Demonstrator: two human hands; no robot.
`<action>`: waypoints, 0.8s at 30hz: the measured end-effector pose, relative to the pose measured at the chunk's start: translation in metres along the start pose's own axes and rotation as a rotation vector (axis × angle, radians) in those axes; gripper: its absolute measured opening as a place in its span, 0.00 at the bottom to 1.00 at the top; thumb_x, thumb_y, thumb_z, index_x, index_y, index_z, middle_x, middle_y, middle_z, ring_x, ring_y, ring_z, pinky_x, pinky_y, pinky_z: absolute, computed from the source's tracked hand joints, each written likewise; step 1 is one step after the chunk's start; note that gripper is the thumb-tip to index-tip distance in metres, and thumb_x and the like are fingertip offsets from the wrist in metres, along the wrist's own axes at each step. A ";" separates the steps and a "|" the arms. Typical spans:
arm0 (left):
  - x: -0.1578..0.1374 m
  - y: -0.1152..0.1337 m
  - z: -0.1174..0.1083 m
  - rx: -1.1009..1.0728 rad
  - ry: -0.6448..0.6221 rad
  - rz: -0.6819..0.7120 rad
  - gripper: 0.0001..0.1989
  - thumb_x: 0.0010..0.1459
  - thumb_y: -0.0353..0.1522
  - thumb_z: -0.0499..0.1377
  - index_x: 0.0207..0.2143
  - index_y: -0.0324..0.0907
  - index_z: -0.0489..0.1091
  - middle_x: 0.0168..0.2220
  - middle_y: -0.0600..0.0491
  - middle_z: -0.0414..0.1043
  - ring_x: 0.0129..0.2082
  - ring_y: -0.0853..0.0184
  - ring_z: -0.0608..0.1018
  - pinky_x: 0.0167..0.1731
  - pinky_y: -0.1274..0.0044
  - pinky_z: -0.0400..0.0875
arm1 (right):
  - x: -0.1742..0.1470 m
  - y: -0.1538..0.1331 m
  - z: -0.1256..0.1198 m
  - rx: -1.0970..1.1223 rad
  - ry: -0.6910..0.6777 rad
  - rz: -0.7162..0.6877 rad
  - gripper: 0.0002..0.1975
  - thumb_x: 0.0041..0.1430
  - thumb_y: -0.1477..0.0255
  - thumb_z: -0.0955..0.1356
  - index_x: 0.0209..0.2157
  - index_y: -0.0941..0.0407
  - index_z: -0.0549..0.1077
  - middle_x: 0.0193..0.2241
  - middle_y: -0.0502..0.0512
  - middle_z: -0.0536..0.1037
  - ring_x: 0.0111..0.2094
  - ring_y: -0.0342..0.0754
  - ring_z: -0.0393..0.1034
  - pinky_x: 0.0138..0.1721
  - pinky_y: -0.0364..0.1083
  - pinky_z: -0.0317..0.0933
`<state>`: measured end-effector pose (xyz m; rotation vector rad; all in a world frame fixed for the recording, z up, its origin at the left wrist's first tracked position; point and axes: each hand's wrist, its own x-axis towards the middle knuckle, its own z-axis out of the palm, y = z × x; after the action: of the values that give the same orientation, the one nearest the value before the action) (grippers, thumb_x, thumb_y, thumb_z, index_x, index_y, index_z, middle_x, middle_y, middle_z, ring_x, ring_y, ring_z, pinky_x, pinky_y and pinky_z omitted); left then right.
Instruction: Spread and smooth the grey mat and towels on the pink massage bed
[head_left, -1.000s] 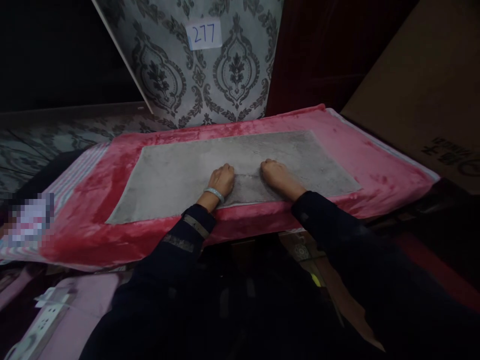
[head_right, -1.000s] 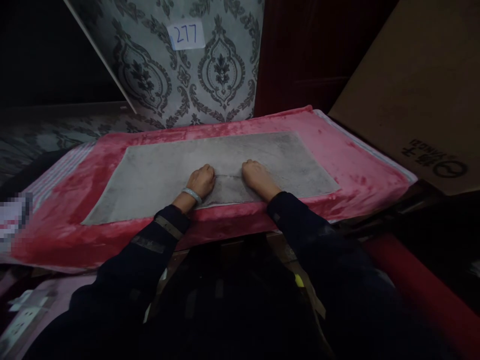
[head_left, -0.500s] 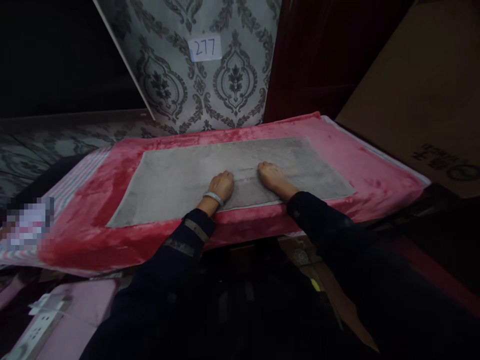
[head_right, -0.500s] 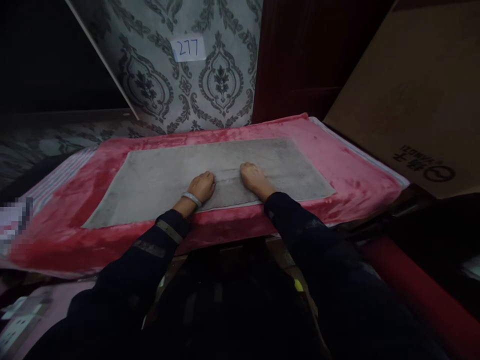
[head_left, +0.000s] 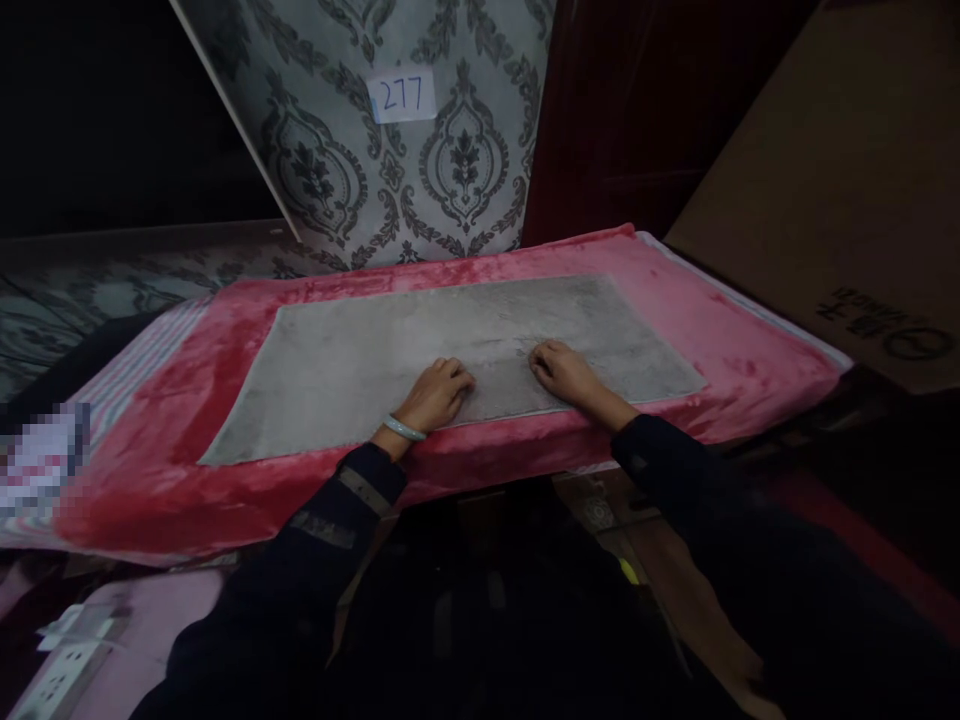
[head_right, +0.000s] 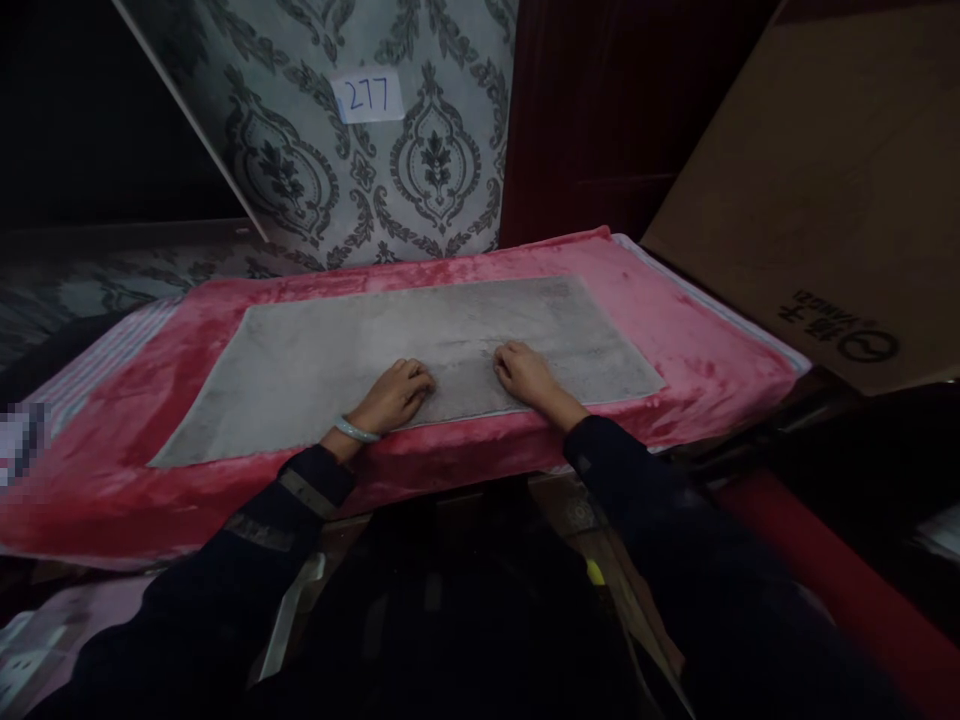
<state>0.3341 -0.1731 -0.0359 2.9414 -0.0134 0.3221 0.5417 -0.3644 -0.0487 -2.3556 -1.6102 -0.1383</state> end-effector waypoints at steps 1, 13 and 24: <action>0.000 -0.001 0.000 -0.001 0.000 -0.001 0.14 0.61 0.24 0.53 0.43 0.43 0.74 0.44 0.47 0.70 0.44 0.61 0.69 0.49 0.67 0.66 | -0.003 0.002 0.000 0.006 0.001 -0.012 0.11 0.64 0.75 0.60 0.40 0.59 0.73 0.40 0.63 0.75 0.43 0.54 0.67 0.46 0.48 0.59; -0.019 0.013 -0.005 0.076 0.015 0.018 0.15 0.64 0.25 0.52 0.49 0.44 0.74 0.51 0.47 0.73 0.47 0.60 0.71 0.47 0.66 0.68 | -0.007 -0.019 -0.011 -0.031 0.029 -0.131 0.12 0.65 0.70 0.62 0.41 0.61 0.75 0.40 0.65 0.75 0.44 0.56 0.66 0.48 0.52 0.59; 0.053 -0.001 -0.010 -0.185 -0.283 0.076 0.26 0.71 0.40 0.44 0.69 0.49 0.56 0.71 0.51 0.57 0.71 0.62 0.56 0.70 0.59 0.43 | -0.020 -0.048 0.021 0.305 0.087 -0.418 0.22 0.67 0.72 0.62 0.61 0.54 0.70 0.52 0.62 0.73 0.56 0.56 0.63 0.58 0.61 0.61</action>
<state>0.3834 -0.1697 -0.0151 2.7800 -0.1836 -0.0844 0.4883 -0.3598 -0.0648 -1.7467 -1.9057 -0.0718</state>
